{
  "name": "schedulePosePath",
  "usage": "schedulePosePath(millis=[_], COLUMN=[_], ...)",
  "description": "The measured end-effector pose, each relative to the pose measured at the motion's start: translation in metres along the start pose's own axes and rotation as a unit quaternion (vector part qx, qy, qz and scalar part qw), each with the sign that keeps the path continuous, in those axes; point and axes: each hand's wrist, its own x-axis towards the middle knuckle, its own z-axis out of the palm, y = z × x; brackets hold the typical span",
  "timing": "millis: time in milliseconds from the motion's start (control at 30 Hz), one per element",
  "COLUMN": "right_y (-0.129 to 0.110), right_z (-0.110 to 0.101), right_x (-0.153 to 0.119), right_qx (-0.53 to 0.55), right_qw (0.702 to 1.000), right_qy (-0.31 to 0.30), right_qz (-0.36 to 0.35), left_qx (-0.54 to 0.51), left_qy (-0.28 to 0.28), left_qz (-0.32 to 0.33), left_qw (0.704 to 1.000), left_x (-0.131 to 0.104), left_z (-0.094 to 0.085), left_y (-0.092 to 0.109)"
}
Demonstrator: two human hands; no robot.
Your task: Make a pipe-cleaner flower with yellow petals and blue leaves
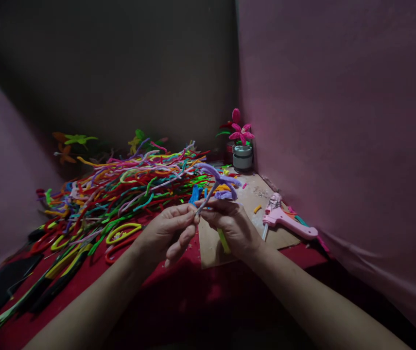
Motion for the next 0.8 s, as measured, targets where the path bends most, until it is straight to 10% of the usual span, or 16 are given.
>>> schedulePosePath(millis=[267, 500, 800], right_y=[-0.001, -0.002, -0.002], right_z=[0.005, 0.006, 0.002], right_x=[-0.002, 0.001, 0.005], right_qx=[0.032, -0.109, -0.058], right_qw=[0.996, 0.988, 0.997], right_qy=[0.075, 0.081, 0.040], right_qz=[-0.020, -0.072, -0.045], left_qx=[0.191, 0.443, 0.167], left_qy=[0.100, 0.268, 0.154], left_qz=[0.053, 0.210, 0.070], left_qw=[0.975, 0.830, 0.971], left_x=[0.001, 0.001, 0.003], left_z=[0.008, 0.011, 0.007], left_y=[0.004, -0.009, -0.003])
